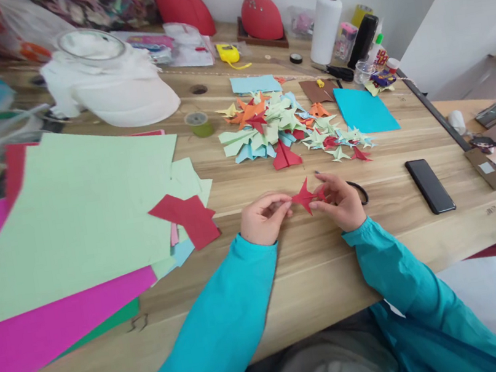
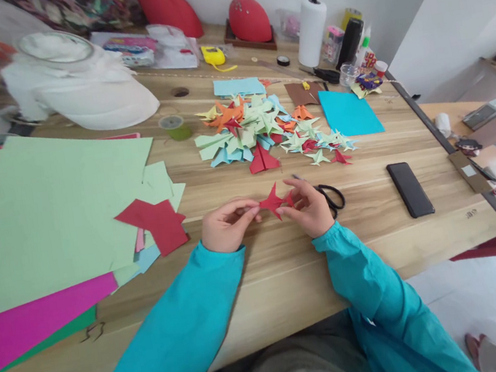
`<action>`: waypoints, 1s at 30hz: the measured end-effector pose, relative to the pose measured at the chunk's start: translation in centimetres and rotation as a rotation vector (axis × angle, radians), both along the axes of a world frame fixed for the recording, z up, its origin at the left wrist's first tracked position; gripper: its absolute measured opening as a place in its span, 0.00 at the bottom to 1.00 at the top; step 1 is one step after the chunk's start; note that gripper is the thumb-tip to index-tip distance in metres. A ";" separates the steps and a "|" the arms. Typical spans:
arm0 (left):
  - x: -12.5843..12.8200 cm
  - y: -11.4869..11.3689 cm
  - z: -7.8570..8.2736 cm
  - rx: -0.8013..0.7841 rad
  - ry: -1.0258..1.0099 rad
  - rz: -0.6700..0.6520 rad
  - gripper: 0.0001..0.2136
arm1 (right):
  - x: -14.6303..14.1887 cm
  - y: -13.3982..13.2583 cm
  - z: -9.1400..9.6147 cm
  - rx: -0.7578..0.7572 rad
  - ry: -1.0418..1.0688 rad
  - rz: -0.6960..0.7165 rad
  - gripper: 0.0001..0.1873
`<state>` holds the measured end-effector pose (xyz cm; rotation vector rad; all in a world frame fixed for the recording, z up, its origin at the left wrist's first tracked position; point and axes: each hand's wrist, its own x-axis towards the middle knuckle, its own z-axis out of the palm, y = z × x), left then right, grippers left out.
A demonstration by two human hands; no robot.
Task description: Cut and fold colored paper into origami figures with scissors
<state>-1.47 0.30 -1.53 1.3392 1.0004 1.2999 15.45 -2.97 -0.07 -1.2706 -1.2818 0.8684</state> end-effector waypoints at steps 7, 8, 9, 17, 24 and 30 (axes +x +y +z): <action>-0.4 0.1 0.5 -0.038 0.001 0.000 0.05 | -0.2 0.2 -0.4 -0.066 0.139 0.029 0.19; -0.5 0.1 0.5 -0.043 0.007 -0.004 0.05 | -0.2 0.2 -0.4 -0.068 0.136 0.031 0.18; -0.5 0.1 0.5 -0.046 0.012 -0.008 0.05 | -0.3 0.2 -0.4 -0.069 0.130 0.033 0.19; -0.3 0.0 0.3 -0.060 0.009 -0.043 0.06 | -0.3 0.0 -0.2 0.004 -0.079 0.006 0.14; -0.9 0.5 0.4 -0.082 0.016 -0.056 0.08 | -0.6 -0.4 -0.1 0.078 -0.252 0.020 0.11; -0.9 0.6 -0.1 -0.099 0.018 -0.086 0.11 | -0.6 -0.7 0.6 0.175 -0.331 0.027 0.11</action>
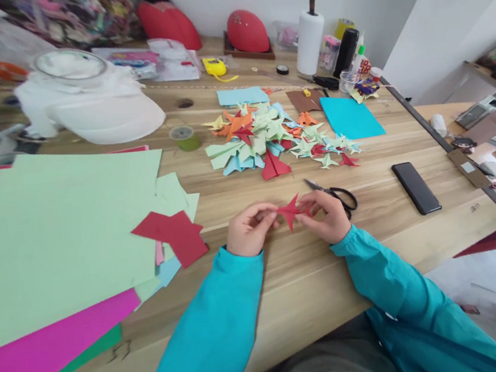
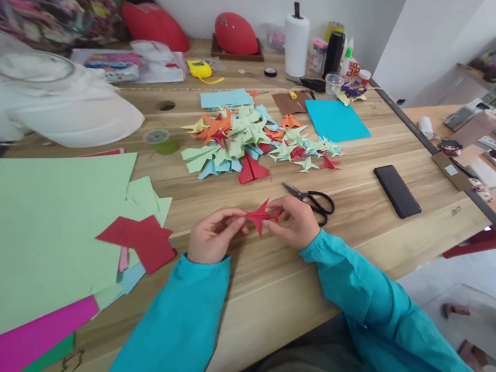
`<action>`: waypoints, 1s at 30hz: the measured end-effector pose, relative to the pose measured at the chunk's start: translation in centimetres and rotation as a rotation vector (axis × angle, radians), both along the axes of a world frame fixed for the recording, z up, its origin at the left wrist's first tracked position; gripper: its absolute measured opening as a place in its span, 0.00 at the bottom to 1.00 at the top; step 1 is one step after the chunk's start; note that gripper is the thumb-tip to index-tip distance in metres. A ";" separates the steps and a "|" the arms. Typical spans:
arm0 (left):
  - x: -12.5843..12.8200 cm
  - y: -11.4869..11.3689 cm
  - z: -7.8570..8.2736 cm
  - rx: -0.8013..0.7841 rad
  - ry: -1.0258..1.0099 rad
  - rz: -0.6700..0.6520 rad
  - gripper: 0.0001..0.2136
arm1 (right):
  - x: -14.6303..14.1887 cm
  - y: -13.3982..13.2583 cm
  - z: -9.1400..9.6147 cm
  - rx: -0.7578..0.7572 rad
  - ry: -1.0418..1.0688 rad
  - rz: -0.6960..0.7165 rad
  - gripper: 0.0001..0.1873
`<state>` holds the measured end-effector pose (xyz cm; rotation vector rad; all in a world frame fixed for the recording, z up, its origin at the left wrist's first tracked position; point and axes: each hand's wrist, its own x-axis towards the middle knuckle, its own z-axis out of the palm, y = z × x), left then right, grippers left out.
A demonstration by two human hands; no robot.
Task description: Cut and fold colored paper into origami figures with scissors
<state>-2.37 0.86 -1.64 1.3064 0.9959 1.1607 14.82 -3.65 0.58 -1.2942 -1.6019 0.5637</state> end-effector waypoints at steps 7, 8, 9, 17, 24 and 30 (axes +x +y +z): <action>0.2 0.1 -1.0 0.022 0.039 -0.041 0.11 | 0.2 0.3 -0.5 0.085 -0.134 0.026 0.03; 0.2 0.1 -1.0 0.023 0.034 -0.043 0.11 | 0.3 0.3 -0.7 0.089 -0.150 0.033 0.04; 0.2 0.1 -1.0 0.022 0.028 -0.041 0.11 | 0.3 0.4 -0.9 0.094 -0.163 0.037 0.04; 0.2 0.4 -1.2 0.004 0.039 -0.121 0.10 | 0.5 0.8 -1.8 0.171 -0.228 0.036 0.05; 1.0 0.3 -1.4 -0.060 -0.101 0.006 0.23 | 1.5 0.7 -2.1 0.156 -0.218 -0.103 0.06; 0.4 1.6 -1.6 -0.119 -0.043 0.005 0.23 | 8.2 2.4 -2.8 0.063 -0.281 -0.640 0.08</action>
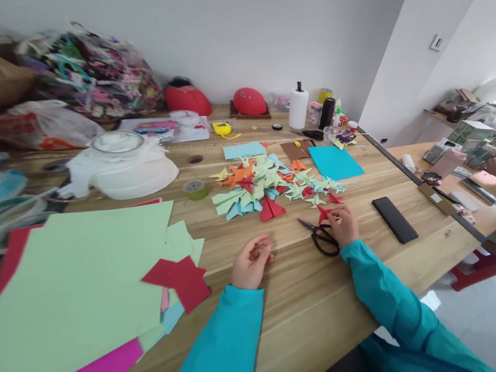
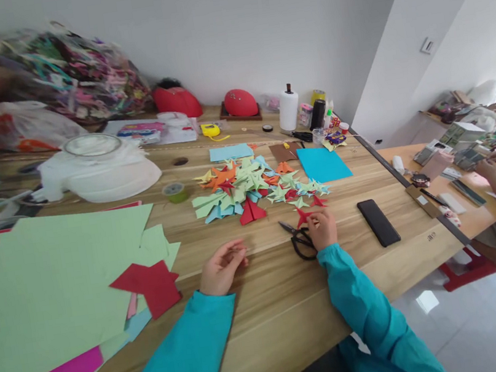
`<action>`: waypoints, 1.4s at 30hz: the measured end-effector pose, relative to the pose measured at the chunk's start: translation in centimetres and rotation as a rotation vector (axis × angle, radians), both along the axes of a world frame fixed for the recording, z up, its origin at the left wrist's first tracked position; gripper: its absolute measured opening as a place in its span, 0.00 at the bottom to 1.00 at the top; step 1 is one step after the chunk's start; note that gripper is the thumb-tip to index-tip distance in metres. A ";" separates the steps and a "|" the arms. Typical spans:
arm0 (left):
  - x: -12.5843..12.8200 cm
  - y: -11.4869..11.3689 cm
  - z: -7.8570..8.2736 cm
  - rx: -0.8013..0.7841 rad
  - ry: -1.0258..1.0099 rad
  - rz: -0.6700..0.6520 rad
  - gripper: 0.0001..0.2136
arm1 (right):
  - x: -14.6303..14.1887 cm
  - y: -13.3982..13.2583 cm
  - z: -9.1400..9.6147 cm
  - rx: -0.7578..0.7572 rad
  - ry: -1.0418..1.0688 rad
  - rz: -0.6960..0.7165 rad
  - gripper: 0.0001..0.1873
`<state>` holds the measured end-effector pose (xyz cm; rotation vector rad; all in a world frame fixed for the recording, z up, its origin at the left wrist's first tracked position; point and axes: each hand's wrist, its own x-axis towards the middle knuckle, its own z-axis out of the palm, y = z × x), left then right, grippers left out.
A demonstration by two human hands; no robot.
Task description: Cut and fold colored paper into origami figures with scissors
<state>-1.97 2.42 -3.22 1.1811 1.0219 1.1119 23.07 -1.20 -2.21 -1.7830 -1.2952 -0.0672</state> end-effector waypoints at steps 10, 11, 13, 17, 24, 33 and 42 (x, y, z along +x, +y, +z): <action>0.3 -0.3 -1.0 0.008 0.073 0.034 0.18 | 4.1 4.1 -0.9 -0.229 -0.128 -0.212 0.04; 0.3 -0.3 -0.8 0.011 0.079 0.032 0.17 | 4.0 4.3 -1.0 -0.249 -0.131 -0.226 0.04; 0.1 -0.3 -0.6 0.009 0.101 -0.004 0.16 | 4.0 4.8 -1.0 -0.274 -0.136 -0.256 0.05; -0.4 -0.1 -0.3 -0.001 0.149 -0.075 0.15 | 4.2 6.0 -1.0 -0.269 -0.138 -0.293 0.05; -0.5 -0.1 -0.3 0.013 0.162 -0.072 0.13 | 3.9 4.8 -1.2 -0.040 -0.137 -0.303 0.09; -0.4 -0.9 -0.2 0.089 0.143 0.111 0.11 | 0.3 -0.7 -1.2 0.304 -0.192 -0.190 0.08; -0.9 -0.5 -0.2 0.411 0.403 0.279 0.10 | -2.3 -0.9 -0.6 0.353 -0.240 0.094 0.25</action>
